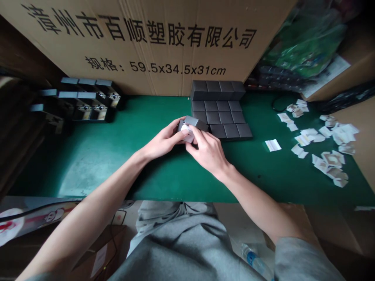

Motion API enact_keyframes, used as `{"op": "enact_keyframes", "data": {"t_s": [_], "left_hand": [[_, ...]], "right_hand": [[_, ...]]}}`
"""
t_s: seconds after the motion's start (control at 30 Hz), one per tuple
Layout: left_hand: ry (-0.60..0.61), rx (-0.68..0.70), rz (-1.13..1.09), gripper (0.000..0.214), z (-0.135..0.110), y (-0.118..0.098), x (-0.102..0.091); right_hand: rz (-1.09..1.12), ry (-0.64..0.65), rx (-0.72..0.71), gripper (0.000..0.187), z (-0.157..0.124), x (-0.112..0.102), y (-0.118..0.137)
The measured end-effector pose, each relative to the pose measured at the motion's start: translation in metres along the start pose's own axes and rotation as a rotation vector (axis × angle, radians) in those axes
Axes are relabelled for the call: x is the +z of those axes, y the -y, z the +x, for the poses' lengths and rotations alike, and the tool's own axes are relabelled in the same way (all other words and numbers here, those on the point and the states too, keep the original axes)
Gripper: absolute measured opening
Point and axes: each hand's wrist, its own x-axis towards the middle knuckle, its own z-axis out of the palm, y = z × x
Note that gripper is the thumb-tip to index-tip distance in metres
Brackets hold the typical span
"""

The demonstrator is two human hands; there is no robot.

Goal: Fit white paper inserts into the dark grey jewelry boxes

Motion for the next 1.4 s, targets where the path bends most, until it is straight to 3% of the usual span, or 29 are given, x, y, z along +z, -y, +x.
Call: {"op": "enact_keyframes", "data": {"t_s": [0.23, 0.5, 0.73, 1.03, 1.4], "left_hand": [[-0.049, -0.021, -0.005, 0.065, 0.0006, 0.0028, -0.0016], [-0.046, 0.041, 0.021, 0.054, 0.0005, 0.0016, 0.0009], [-0.111, 0.146, 0.167, 0.045, 0.0016, 0.001, 0.0028], [-0.163, 0.073, 0.017, 0.033, 0.003, 0.001, 0.0012], [-0.083, 0.032, -0.096, 0.039, 0.0005, 0.0, 0.0013]], "right_hand": [[0.068, -0.027, -0.034, 0.041, 0.0001, 0.0009, 0.0002], [0.022, -0.061, -0.126, 0.039, -0.0012, 0.005, -0.0014], [0.058, -0.114, -0.151, 0.039, -0.002, 0.0051, -0.0009], [0.047, -0.075, -0.146, 0.042, -0.0032, 0.0056, -0.0009], [0.044, -0.298, -0.246, 0.032, -0.0018, 0.0027, -0.0005]]}}
